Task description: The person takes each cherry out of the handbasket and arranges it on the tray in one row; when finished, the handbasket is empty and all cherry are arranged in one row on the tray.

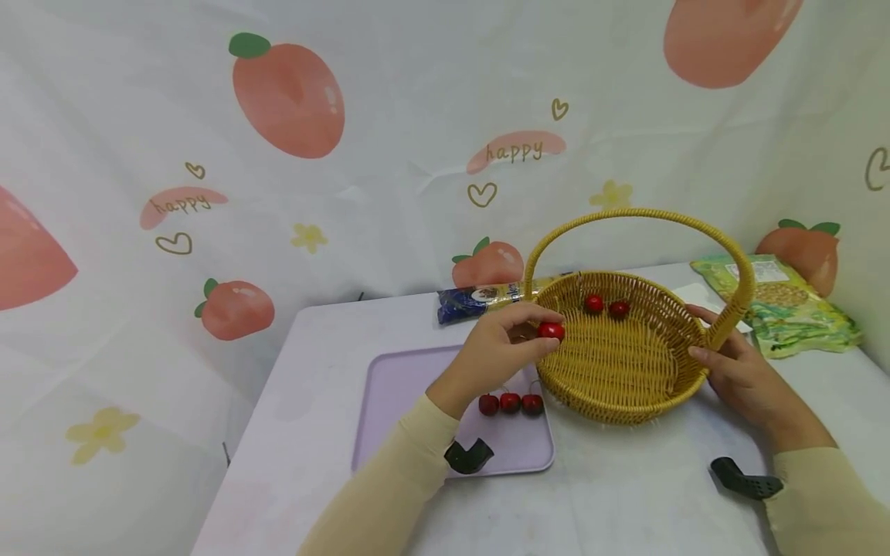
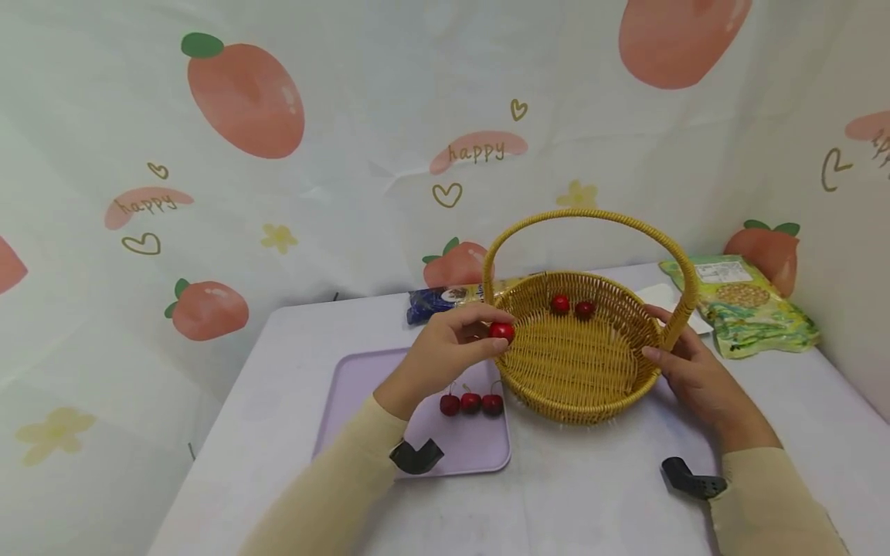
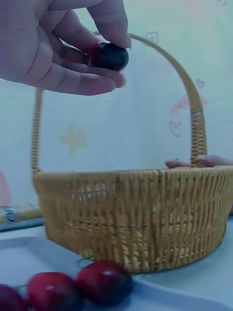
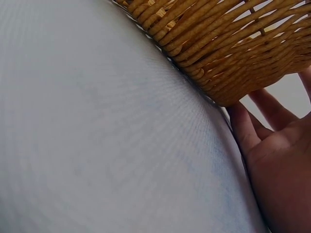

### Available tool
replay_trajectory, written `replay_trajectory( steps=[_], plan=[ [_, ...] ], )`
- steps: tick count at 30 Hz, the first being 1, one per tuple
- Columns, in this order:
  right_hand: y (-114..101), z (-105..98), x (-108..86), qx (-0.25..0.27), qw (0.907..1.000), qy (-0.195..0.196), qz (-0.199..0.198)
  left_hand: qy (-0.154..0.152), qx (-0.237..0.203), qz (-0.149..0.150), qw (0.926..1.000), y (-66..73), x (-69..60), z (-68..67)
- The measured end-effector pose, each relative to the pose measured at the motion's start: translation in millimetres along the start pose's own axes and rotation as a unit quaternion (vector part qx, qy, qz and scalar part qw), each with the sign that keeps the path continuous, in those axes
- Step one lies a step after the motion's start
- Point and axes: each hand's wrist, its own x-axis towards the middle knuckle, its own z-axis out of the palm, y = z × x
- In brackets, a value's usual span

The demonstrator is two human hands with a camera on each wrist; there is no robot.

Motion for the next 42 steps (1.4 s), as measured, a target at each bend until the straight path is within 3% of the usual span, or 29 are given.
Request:
replay_trajectory(
  steps=[8,18,28,36,42],
  plan=[
    [2.9,0.2,-2.9,0.003,0.9999,0.008,0.007,0.017,0.007,-0.002,0.9998,0.7,-29.7,-22.1],
    [5.7,-0.4,-5.1,0.000,0.9998,0.012,0.015,0.055,-0.007,-0.073,0.9958,-19.1,-62.8,-39.8],
    [5.4,0.6,-4.5,-0.001,0.9999,0.006,0.014,0.094,0.011,-0.146,0.9848,-48.0,-93.0,-43.9],
    [1.7,0.4,-1.9,0.000,0.9998,0.009,0.015,0.099,0.031,-0.170,0.9800,-74.9,-100.6,-46.5],
    [-0.4,1.1,0.6,-0.003,0.9999,0.007,0.010,0.083,0.053,-0.186,0.9776,-83.0,-104.6,-49.8]
  ],
)
